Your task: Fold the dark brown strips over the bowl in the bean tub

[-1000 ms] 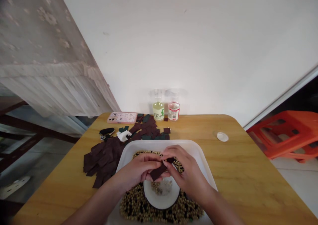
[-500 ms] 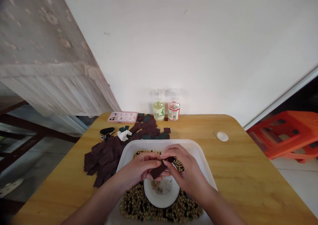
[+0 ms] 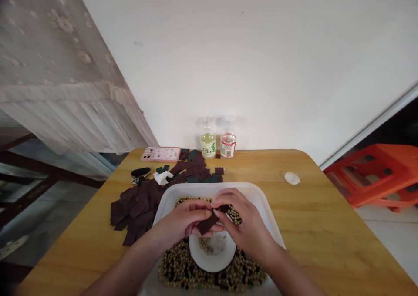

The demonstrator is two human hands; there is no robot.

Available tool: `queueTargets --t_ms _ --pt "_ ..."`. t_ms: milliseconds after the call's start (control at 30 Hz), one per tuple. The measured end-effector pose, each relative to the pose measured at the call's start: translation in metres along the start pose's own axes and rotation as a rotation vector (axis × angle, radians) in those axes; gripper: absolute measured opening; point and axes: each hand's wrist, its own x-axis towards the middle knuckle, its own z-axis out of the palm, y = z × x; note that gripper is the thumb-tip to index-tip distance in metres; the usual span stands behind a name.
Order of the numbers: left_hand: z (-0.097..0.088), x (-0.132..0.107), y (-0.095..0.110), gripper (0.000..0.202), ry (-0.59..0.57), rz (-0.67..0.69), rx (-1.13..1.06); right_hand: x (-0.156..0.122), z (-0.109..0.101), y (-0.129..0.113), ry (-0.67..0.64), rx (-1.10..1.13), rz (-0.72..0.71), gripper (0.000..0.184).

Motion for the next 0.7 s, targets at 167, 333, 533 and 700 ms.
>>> queueTargets --t_ms 167,333,533,700 --pt "-0.0011 0.0006 -0.0015 0.022 -0.004 0.009 -0.002 0.001 0.0006 0.0004 0.004 -0.008 0.003 0.013" --pt "-0.0004 0.0001 -0.0012 0.02 -0.005 0.017 -0.007 0.0008 0.0 -0.0002 -0.009 0.001 0.0 0.014" --pt "0.0004 -0.0007 -0.0001 0.022 0.001 0.015 0.009 -0.0006 -0.001 0.0 -0.01 0.002 0.002 0.013" --pt "0.0 -0.0008 -0.0002 0.023 -0.002 0.021 0.033 0.0001 0.0003 0.0006 -0.008 0.005 0.007 0.013"
